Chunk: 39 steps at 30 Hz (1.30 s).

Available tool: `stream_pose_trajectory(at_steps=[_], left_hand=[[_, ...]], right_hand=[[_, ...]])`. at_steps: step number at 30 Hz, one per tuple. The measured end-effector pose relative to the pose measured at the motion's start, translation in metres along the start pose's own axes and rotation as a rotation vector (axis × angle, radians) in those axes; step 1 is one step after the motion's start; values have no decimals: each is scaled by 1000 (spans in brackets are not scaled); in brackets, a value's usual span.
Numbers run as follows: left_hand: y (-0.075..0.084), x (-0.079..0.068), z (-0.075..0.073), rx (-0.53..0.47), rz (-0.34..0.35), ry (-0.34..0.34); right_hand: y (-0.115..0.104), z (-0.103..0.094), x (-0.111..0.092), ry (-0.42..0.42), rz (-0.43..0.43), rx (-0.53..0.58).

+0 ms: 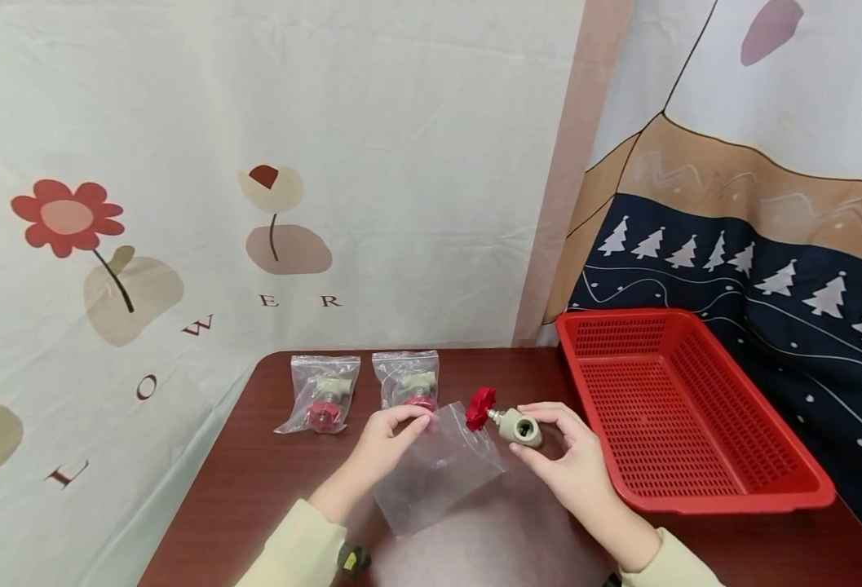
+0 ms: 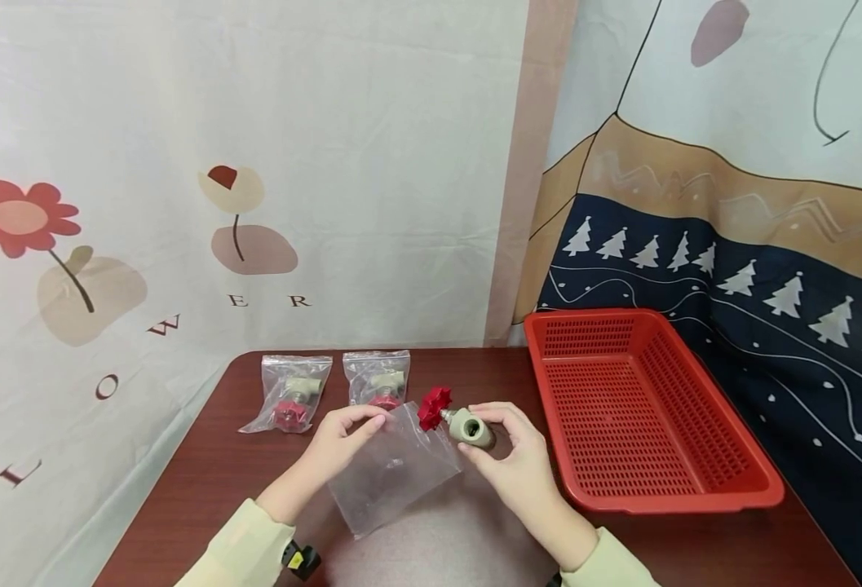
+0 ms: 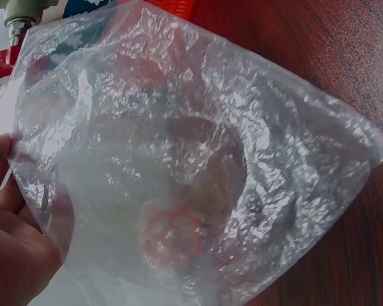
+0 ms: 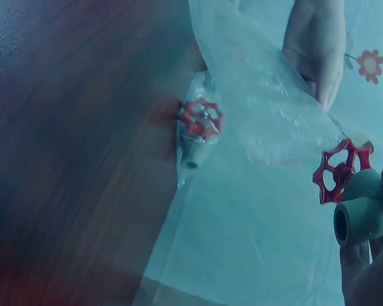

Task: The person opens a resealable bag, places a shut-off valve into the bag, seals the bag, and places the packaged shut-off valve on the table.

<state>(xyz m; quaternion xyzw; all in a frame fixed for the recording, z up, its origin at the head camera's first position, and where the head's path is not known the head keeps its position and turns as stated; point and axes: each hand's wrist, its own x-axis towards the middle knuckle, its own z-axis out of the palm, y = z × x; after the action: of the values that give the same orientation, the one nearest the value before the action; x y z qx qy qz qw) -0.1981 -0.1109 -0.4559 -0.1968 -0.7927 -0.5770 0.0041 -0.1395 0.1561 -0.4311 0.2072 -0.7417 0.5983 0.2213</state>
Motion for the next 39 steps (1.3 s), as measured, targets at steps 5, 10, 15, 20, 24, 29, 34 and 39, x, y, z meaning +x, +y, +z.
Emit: stream_pose_trajectory(at_steps=[5, 10, 15, 20, 24, 29, 34, 39], left_hand=[[11, -1, 1, 2, 0, 55], [33, -6, 1, 20, 30, 124], [36, -7, 2, -22, 21, 149], [34, -6, 4, -84, 0, 170], [37, -6, 5, -95, -11, 183], [42, -7, 6, -18, 7, 194], [42, -7, 6, -34, 23, 132], [43, -9, 7, -19, 47, 82]], right_hand=[[-16, 8, -1, 64, 5, -7], [-27, 15, 0, 156, 128, 11], [-30, 20, -2, 153, 157, -6], [-30, 18, -4, 49, 92, -47], [-27, 17, -4, -44, 0, -40], [-27, 15, -2, -164, -79, -49], [-18, 16, 0, -159, 9, -100], [-1, 20, 2, -66, 152, -88]])
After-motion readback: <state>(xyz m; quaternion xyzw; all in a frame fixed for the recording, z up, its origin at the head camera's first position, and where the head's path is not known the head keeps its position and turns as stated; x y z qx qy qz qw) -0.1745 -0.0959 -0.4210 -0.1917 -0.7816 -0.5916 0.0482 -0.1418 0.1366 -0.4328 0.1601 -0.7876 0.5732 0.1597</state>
